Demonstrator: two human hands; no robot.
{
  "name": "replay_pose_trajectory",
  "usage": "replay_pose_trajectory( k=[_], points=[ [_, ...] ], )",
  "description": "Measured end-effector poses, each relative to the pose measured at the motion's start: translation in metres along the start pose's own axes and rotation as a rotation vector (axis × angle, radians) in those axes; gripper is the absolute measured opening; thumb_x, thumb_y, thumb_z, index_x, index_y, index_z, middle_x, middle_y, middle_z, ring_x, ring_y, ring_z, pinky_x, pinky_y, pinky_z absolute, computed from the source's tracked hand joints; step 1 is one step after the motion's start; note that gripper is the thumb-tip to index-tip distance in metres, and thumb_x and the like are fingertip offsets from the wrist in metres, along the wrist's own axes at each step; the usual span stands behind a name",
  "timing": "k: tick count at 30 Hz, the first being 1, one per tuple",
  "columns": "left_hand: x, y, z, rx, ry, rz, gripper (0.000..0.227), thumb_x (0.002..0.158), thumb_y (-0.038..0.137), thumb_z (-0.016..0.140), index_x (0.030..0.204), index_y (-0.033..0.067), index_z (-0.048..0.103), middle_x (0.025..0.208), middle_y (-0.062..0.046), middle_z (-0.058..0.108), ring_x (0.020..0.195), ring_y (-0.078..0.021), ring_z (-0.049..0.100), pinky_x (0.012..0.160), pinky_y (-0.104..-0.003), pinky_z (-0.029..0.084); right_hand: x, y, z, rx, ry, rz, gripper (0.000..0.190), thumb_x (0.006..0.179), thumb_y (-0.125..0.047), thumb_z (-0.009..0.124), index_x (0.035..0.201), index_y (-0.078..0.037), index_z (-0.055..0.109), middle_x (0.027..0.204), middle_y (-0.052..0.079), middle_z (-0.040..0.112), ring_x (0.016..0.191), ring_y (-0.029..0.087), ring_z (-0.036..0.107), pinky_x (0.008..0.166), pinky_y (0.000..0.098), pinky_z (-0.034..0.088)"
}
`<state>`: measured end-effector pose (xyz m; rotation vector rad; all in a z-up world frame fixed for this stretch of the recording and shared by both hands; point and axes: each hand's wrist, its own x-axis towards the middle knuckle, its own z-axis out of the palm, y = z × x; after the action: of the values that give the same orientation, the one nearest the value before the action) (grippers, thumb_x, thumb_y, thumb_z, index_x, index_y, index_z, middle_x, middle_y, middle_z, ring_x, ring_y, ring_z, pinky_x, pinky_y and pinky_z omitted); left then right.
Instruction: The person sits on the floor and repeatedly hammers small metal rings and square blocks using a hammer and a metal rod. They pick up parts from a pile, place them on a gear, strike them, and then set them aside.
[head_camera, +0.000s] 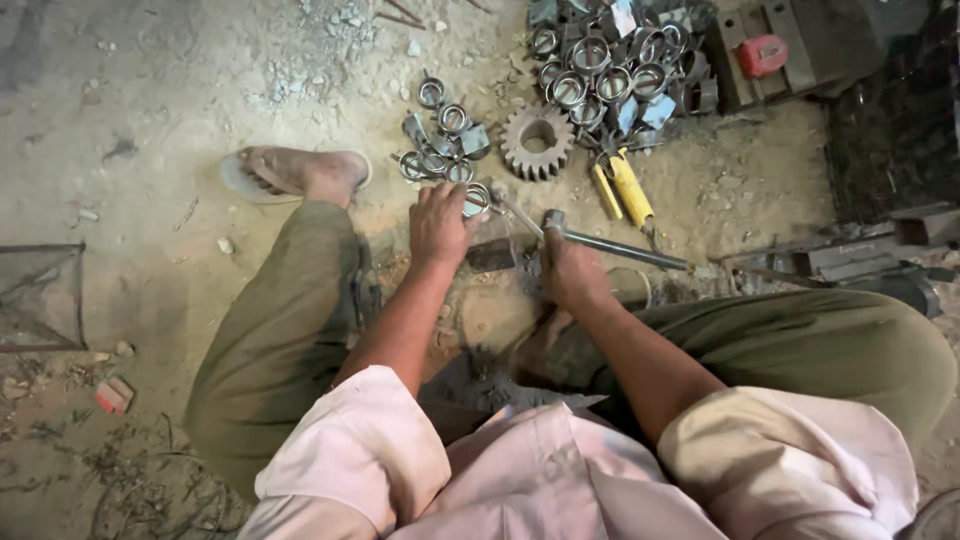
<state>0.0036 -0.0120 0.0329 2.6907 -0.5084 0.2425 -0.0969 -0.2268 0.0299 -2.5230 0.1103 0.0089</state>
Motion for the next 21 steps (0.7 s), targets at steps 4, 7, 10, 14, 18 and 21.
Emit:
replay_pose_trajectory(
  k=[4, 7, 10, 14, 18, 21],
  points=[
    [-0.002, -0.003, 0.002, 0.032, 0.02, 0.009, 0.053, 0.075, 0.04, 0.086, 0.116, 0.0114, 0.07, 0.117, -0.006, 0.066, 0.113, -0.0316, 0.057, 0.09, -0.049, 0.047, 0.002, 0.0, 0.004, 0.056, 0.023, 0.085, 0.028, 0.106, -0.03, 0.054, 0.123, -0.009, 0.061, 0.093, 0.026, 0.071, 0.091, 0.05, 0.066, 0.08, 0.0619, 0.05],
    [0.005, 0.003, -0.003, 0.077, 0.035, 0.008, 0.055, 0.073, 0.044, 0.086, 0.115, 0.0119, 0.07, 0.113, -0.006, 0.068, 0.111, -0.0316, 0.057, 0.09, -0.051, 0.046, 0.006, -0.008, -0.004, -0.039, -0.125, 0.168, 0.029, 0.1, -0.028, 0.054, 0.123, -0.014, 0.065, 0.098, 0.027, 0.071, 0.095, 0.048, 0.067, 0.082, 0.0597, 0.052],
    [0.008, 0.015, -0.01, 0.184, -0.029, -0.121, 0.058, 0.072, 0.053, 0.084, 0.113, 0.0137, 0.069, 0.106, -0.006, 0.071, 0.11, -0.0309, 0.06, 0.094, -0.054, 0.045, 0.003, -0.013, -0.018, 0.093, -0.04, 0.104, 0.036, 0.095, -0.027, 0.056, 0.127, -0.012, 0.063, 0.096, 0.031, 0.069, 0.093, 0.05, 0.065, 0.08, 0.0601, 0.051],
    [0.004, 0.026, -0.017, 0.133, -0.213, -0.306, 0.082, 0.087, 0.067, 0.076, 0.143, 0.011, 0.054, 0.099, -0.016, 0.072, 0.097, -0.0377, 0.065, 0.09, -0.056, 0.046, 0.004, -0.022, -0.032, 0.088, 0.046, 0.134, 0.031, 0.097, -0.028, 0.057, 0.121, -0.011, 0.064, 0.096, 0.03, 0.069, 0.091, 0.051, 0.065, 0.077, 0.0606, 0.051],
    [-0.001, 0.007, -0.006, -0.037, -0.206, -0.249, 0.075, 0.085, 0.041, 0.073, 0.15, 0.0147, 0.049, 0.105, -0.018, 0.073, 0.098, -0.0401, 0.069, 0.082, -0.057, 0.051, -0.002, -0.012, -0.039, 0.048, 0.015, 0.1, 0.026, 0.098, -0.03, 0.058, 0.111, -0.008, 0.064, 0.089, 0.028, 0.069, 0.089, 0.05, 0.066, 0.077, 0.0602, 0.052],
    [-0.012, -0.018, 0.014, -0.057, -0.061, -0.024, 0.077, 0.072, 0.036, 0.079, 0.14, 0.0117, 0.053, 0.107, -0.02, 0.073, 0.097, -0.0404, 0.069, 0.077, -0.055, 0.053, 0.001, -0.011, -0.034, 0.023, 0.002, 0.08, 0.027, 0.098, -0.03, 0.058, 0.113, -0.009, 0.064, 0.085, 0.028, 0.069, 0.082, 0.051, 0.066, 0.074, 0.061, 0.051]
  ],
)
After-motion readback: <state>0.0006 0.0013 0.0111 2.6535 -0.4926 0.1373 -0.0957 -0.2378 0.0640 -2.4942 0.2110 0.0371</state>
